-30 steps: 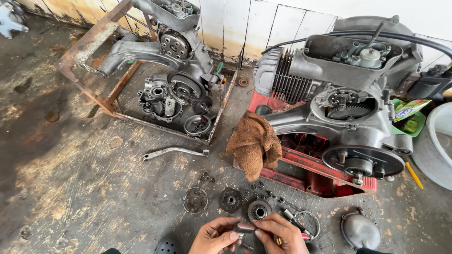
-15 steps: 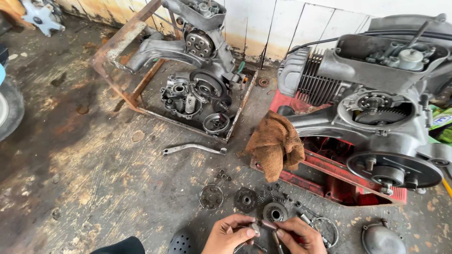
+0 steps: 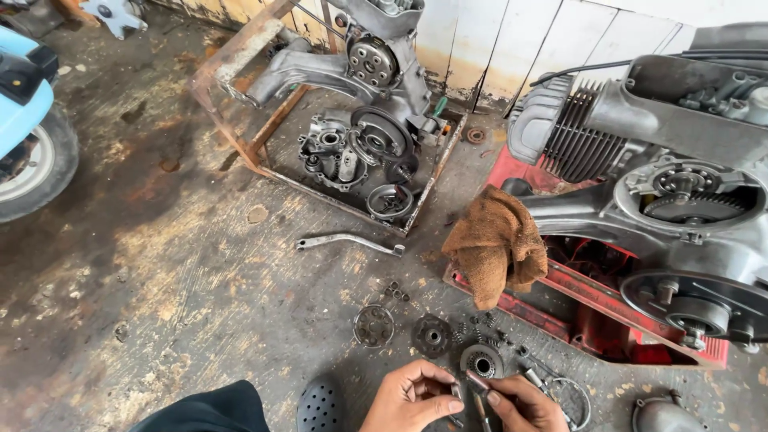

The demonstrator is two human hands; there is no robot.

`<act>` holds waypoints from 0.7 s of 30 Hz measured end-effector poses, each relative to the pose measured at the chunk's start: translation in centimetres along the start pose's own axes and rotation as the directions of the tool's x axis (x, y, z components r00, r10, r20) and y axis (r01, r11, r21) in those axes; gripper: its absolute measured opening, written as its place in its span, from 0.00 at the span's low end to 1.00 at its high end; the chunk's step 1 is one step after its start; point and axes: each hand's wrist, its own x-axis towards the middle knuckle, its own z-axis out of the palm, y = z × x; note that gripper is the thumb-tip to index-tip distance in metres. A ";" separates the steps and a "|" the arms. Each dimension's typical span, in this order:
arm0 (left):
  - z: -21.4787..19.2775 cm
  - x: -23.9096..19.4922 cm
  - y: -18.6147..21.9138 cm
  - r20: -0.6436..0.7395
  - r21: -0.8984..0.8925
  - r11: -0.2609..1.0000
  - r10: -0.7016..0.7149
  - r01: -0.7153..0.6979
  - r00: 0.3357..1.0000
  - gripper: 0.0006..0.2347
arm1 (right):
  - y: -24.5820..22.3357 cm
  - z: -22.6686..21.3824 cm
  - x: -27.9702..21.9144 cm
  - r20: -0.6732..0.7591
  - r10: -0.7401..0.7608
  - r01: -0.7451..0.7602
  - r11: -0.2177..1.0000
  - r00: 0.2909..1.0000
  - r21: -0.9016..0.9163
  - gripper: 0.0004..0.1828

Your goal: Inspecting and cleaning small motorcycle engine components

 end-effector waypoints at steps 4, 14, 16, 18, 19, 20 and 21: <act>0.7 -0.5 1.2 -0.029 0.021 1.000 -0.019 0.020 0.999 0.12 | 1.3 0.9 -1.0 0.008 -0.021 0.021 0.999 1.000 0.050 0.12; 2.0 -1.1 5.6 -0.170 0.195 0.980 -0.004 0.037 0.986 0.12 | 1.1 1.3 -0.8 -0.072 0.072 -0.093 0.924 0.995 -0.370 0.11; 2.0 -1.0 6.8 -0.248 0.224 0.971 -0.025 0.083 0.968 0.12 | 1.4 0.8 -0.5 -0.058 0.212 -0.216 0.874 0.976 -0.436 0.12; 1.1 -0.6 5.6 -0.240 0.002 0.998 -0.055 0.058 0.969 0.12 | 1.8 0.4 -0.2 -0.112 0.159 -0.182 0.955 0.981 -0.236 0.10; 1.2 -0.6 5.1 -0.237 0.003 0.998 -0.057 0.060 0.970 0.12 | 0.7 0.4 -0.2 -0.115 0.160 -0.184 0.954 0.980 -0.235 0.10; 1.2 -0.7 4.7 -0.185 0.041 0.997 -0.058 0.067 0.981 0.12 | -0.4 0.4 -0.3 -0.149 0.145 -0.177 0.957 0.978 -0.231 0.11; 1.2 -0.8 4.3 -0.132 0.079 0.994 -0.061 0.072 0.989 0.13 | -1.4 0.5 -0.4 -0.182 0.130 -0.170 0.959 0.975 -0.228 0.11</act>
